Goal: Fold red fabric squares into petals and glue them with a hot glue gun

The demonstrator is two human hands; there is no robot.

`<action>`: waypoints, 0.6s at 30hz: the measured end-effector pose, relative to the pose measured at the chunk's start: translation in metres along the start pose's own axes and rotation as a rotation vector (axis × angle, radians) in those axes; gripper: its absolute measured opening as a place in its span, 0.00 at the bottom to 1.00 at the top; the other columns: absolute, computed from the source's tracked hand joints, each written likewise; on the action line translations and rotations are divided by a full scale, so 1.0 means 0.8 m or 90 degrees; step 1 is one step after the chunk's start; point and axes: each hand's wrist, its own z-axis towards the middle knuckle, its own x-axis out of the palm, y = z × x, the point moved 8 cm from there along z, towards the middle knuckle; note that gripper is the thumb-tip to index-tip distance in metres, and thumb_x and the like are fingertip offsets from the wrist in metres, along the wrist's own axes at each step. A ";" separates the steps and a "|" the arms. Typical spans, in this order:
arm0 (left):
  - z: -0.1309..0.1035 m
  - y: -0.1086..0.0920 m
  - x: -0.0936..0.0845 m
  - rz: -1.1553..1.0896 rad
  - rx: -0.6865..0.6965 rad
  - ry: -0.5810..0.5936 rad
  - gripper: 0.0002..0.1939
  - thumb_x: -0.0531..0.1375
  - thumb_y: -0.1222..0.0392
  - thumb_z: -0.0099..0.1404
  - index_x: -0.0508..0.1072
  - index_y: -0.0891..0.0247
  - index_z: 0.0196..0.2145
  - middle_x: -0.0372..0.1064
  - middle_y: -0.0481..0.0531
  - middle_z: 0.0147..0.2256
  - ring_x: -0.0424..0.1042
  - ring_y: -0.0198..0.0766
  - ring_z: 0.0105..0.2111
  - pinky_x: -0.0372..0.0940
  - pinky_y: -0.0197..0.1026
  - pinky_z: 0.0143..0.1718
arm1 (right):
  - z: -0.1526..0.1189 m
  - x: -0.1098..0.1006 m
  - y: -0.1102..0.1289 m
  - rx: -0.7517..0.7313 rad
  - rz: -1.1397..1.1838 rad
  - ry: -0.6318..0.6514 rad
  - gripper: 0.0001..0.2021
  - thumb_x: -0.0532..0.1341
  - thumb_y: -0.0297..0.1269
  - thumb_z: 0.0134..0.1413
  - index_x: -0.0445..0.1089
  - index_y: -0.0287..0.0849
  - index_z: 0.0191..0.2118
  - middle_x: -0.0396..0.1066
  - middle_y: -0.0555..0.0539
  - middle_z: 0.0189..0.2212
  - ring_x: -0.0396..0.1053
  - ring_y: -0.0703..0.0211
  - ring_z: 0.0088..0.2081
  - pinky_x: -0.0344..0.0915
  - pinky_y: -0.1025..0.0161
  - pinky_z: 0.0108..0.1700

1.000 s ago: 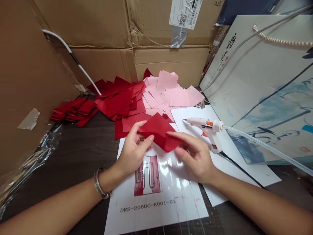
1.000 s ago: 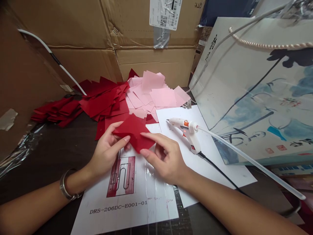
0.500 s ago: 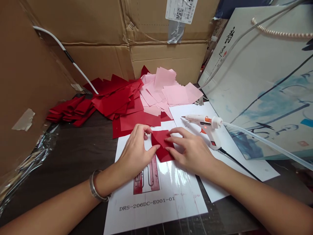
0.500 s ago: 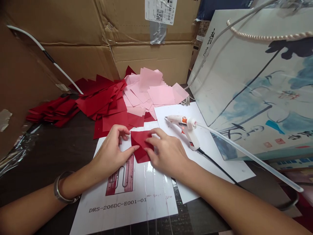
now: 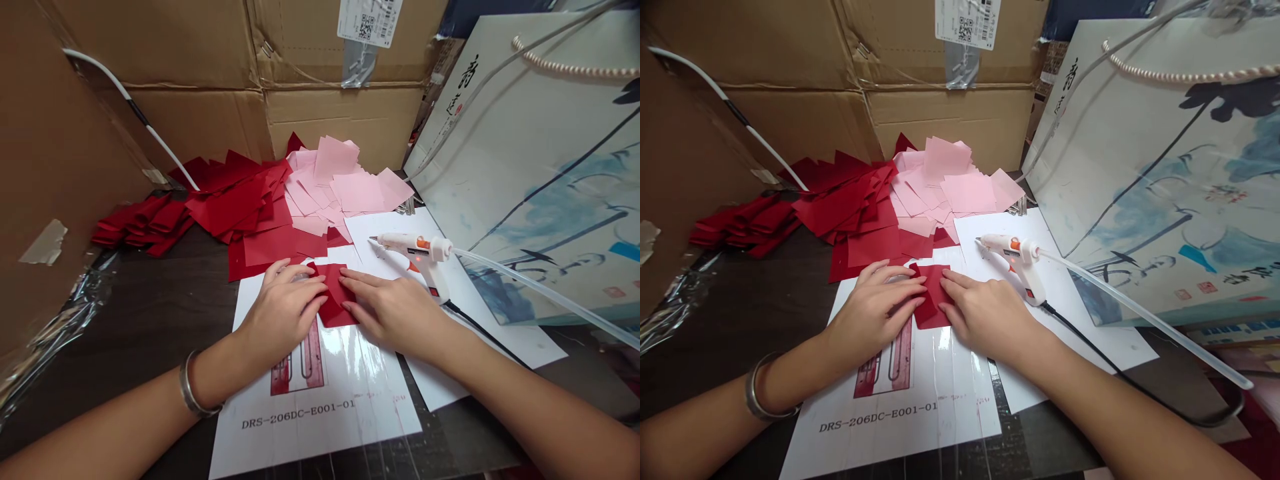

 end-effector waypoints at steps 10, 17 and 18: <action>-0.002 -0.001 0.009 -0.033 0.021 0.021 0.13 0.53 0.67 0.68 0.76 0.66 0.44 0.77 0.57 0.45 0.74 0.45 0.49 0.53 0.59 0.62 | 0.002 -0.011 -0.021 0.043 -0.030 0.004 0.21 0.57 0.35 0.57 0.69 0.40 0.56 0.70 0.45 0.54 0.76 0.44 0.42 0.70 0.49 0.38; -0.004 -0.004 0.007 0.005 0.038 0.033 0.12 0.54 0.67 0.67 0.77 0.65 0.42 0.76 0.56 0.46 0.75 0.46 0.48 0.48 0.62 0.64 | -0.001 -0.014 -0.023 0.069 0.000 -0.020 0.19 0.55 0.33 0.57 0.71 0.42 0.54 0.71 0.48 0.54 0.76 0.47 0.44 0.70 0.47 0.43; -0.003 -0.004 0.005 0.004 0.035 0.027 0.12 0.54 0.67 0.67 0.77 0.65 0.42 0.77 0.56 0.46 0.75 0.46 0.47 0.49 0.62 0.64 | -0.001 -0.012 -0.021 0.070 0.007 -0.009 0.19 0.55 0.35 0.58 0.70 0.43 0.55 0.70 0.50 0.55 0.76 0.47 0.44 0.71 0.48 0.43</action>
